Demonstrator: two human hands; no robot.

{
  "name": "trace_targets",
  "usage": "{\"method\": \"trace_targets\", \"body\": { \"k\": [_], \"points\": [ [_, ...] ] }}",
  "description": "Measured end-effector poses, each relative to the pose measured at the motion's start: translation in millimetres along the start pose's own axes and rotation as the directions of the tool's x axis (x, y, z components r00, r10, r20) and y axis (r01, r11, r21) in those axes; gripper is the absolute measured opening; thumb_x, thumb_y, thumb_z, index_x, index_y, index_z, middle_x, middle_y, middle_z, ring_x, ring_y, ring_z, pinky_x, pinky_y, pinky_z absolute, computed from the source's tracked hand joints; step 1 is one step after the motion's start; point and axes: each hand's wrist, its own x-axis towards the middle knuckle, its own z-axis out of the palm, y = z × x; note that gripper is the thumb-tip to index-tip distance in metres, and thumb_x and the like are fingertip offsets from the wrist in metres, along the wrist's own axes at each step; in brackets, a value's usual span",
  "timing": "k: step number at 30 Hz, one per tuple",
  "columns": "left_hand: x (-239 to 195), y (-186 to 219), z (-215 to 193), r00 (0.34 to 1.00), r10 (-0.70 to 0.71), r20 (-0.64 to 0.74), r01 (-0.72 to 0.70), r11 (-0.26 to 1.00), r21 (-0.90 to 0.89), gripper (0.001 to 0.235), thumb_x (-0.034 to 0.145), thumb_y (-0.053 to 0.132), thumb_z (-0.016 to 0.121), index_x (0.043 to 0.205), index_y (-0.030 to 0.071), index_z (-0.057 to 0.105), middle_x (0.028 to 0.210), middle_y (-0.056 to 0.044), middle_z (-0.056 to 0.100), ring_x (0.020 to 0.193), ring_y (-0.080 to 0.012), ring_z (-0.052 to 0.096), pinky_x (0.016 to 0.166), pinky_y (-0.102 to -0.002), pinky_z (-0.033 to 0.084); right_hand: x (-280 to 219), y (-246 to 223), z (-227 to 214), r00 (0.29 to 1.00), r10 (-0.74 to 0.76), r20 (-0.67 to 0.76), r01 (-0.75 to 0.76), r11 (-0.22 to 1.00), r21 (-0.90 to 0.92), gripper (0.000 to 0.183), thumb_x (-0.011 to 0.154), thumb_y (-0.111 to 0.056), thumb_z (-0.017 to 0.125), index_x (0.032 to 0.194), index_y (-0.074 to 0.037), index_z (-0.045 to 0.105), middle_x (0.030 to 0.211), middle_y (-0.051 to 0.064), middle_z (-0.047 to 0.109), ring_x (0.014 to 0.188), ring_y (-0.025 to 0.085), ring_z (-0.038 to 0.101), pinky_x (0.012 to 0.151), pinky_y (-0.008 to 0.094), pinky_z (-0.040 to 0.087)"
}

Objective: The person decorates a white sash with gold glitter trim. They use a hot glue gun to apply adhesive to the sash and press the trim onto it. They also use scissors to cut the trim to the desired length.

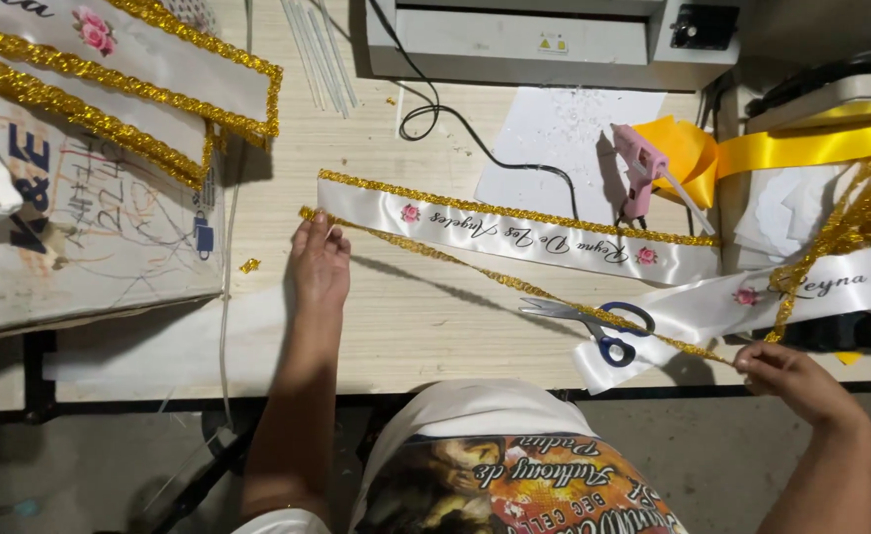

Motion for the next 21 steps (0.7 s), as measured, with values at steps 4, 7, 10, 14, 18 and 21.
{"method": "trace_targets", "body": {
  "k": [4,7,10,14,18,21],
  "points": [
    [13,-25,-8,0.983,0.056,0.176,-0.084,0.984,0.158,0.019,0.094,0.014,0.072,0.109,0.007,0.062,0.098,-0.001,0.069,0.085,-0.0101,0.061,0.074,-0.025,0.050,12,-69,65,0.998,0.042,-0.047,-0.056,0.937,-0.344,0.033,0.090,-0.033,0.070,0.115,-0.011,0.077,0.099,0.009,0.080,0.090,0.022,0.071,0.083,0.039,0.056],
    [-5,-52,3,0.877,0.133,0.463,-0.311,0.890,0.333,0.021,0.098,0.010,0.076,0.115,0.002,0.067,0.096,-0.003,0.067,0.081,-0.0095,0.057,0.075,-0.022,0.049,38,-119,148,0.980,-0.183,-0.072,0.013,0.425,-0.905,0.042,0.085,-0.049,0.073,0.108,-0.014,0.078,0.112,0.009,0.074,0.100,0.029,0.072,0.085,0.043,0.058],
    [-68,-58,55,0.851,-0.086,0.518,-0.252,0.798,0.548,0.016,0.093,0.010,0.072,0.107,0.004,0.068,0.097,-0.001,0.073,0.088,-0.0064,0.066,0.081,-0.020,0.054,-5,-233,260,0.642,-0.766,0.037,0.667,0.534,-0.519,0.036,0.085,-0.025,0.080,0.109,-0.001,0.068,0.111,0.016,0.069,0.097,0.031,0.068,0.083,0.039,0.058],
    [-106,-66,77,0.702,0.008,0.713,-0.527,0.678,0.511,0.013,0.093,0.007,0.076,0.103,0.001,0.069,0.099,-0.005,0.067,0.088,-0.0094,0.062,0.077,-0.024,0.052,-69,-333,334,0.450,-0.893,-0.002,0.883,0.445,-0.151,0.047,0.086,-0.015,0.080,0.127,0.000,0.063,0.121,0.015,0.069,0.107,0.025,0.068,0.087,0.035,0.056],
    [-98,-59,86,0.736,0.065,0.674,-0.422,0.823,0.381,0.012,0.093,0.008,0.077,0.101,0.005,0.068,0.100,-0.005,0.067,0.091,-0.0097,0.062,0.081,-0.025,0.053,-31,-319,343,0.613,-0.790,0.021,0.766,0.600,0.228,0.020,0.097,-0.010,0.071,0.114,0.002,0.070,0.095,0.009,0.073,0.087,0.015,0.070,0.078,0.029,0.058],
    [-78,-41,88,0.849,-0.038,0.528,-0.095,0.971,0.222,0.009,0.093,0.008,0.075,0.098,0.008,0.067,0.096,-0.006,0.072,0.087,-0.0121,0.063,0.080,-0.027,0.052,-19,-316,323,0.721,-0.688,0.081,0.619,0.692,0.372,0.016,0.101,-0.009,0.065,0.107,0.003,0.072,0.083,0.009,0.071,0.073,0.013,0.066,0.069,0.028,0.057]
  ]
}}
